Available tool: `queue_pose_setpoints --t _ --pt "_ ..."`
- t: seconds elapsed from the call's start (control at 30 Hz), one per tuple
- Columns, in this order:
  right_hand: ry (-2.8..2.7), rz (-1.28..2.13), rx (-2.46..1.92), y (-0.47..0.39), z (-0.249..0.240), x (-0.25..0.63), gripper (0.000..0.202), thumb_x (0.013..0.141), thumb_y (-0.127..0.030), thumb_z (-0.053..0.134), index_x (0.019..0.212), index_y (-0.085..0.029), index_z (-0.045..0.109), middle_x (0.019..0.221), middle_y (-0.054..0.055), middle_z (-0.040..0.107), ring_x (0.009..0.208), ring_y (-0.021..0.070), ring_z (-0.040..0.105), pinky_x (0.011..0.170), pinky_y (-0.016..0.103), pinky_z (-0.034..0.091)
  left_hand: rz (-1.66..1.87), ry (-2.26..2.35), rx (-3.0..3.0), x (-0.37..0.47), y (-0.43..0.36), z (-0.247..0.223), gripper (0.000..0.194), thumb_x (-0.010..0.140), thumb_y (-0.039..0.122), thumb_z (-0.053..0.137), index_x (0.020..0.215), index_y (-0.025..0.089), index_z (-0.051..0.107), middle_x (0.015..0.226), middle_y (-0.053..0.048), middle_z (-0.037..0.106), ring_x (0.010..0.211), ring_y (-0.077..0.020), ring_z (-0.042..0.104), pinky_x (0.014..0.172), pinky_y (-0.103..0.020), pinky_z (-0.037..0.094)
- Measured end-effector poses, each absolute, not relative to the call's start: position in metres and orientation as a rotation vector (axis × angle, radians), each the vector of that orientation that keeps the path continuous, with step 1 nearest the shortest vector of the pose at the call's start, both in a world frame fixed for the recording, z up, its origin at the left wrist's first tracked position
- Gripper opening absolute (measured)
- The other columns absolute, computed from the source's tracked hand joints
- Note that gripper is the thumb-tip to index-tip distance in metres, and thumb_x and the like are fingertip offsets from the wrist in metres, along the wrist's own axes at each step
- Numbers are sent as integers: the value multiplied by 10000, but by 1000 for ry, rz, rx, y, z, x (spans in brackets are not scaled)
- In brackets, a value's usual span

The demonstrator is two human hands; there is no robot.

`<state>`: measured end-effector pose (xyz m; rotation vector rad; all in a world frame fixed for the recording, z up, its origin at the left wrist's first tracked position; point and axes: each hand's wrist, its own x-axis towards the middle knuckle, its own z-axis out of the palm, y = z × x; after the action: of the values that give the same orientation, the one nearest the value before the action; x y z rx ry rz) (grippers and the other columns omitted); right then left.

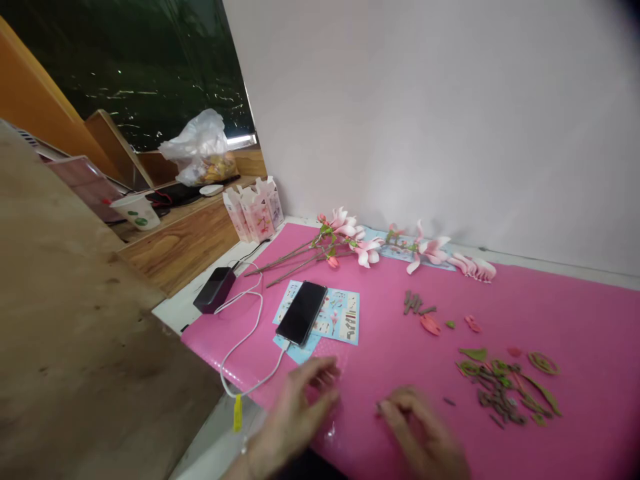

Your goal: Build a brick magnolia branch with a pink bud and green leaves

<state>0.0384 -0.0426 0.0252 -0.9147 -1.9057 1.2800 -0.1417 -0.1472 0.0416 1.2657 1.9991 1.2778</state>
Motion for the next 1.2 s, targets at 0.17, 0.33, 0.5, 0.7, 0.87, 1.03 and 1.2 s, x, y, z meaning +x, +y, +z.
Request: queue_pose_setpoints --t 0.17,0.33,0.5,0.7,0.87,1.03,1.2 --pt "-1841 1464 -773 -57 26 -21 309 865 -393 515 639 -185 546 627 5 528 614 157 530 596 244 433 1257 1786 1106 -121 -135 49 172 786 187 574 731 144 731 688 -48 693 672 -174 601 636 -251 451" --pt "-1963 1448 -799 -45 27 -46 302 895 -387 449 772 -167 614 721 38 620 695 180 591 643 264 476 1408 1895 1030 -163 -142 44 232 785 285 597 602 166 676 626 -27 663 635 -180 587 615 -260 436" --pt "-2257 875 -962 -30 19 -99 556 770 -240 541 1302 -113 444 1164 144 589 1082 279 533 945 414 402 1675 2078 768 -230 -140 32 320 857 442 465 794 170 620 1135 -119 650 1054 -261 572 892 -365 416" --pt "-2309 670 -1117 -40 3 -143 741 698 -285 631 1341 -15 380 1224 232 534 1158 384 445 1004 522 270 1749 2015 645 -251 -130 9 373 820 487 513 815 136 641 1147 -167 649 1116 -295 561 944 -415 404" --pt "-2302 575 -1202 -46 -2 -150 769 701 -331 634 1349 -32 348 1244 228 504 1184 364 415 1016 501 247 1752 1949 640 -247 -130 -2 394 795 491 552 868 122 672 993 -146 702 1045 -282 608 905 -399 443" --pt "-2292 525 -1244 -47 -6 -152 784 673 -313 658 1341 -39 353 1296 233 466 1218 365 387 1032 490 233 1733 1973 649 -248 -131 2 400 766 521 573 794 135 672 1003 -143 699 1058 -288 596 900 -388 444" --pt "-2285 507 -1256 -49 -8 -153 803 663 -315 661 1353 -49 346 1353 229 427 1235 372 379 1031 510 235 1738 2017 682 -243 -132 16 378 761 520 567 752 155 664 1077 -142 680 1084 -297 579 889 -385 450"
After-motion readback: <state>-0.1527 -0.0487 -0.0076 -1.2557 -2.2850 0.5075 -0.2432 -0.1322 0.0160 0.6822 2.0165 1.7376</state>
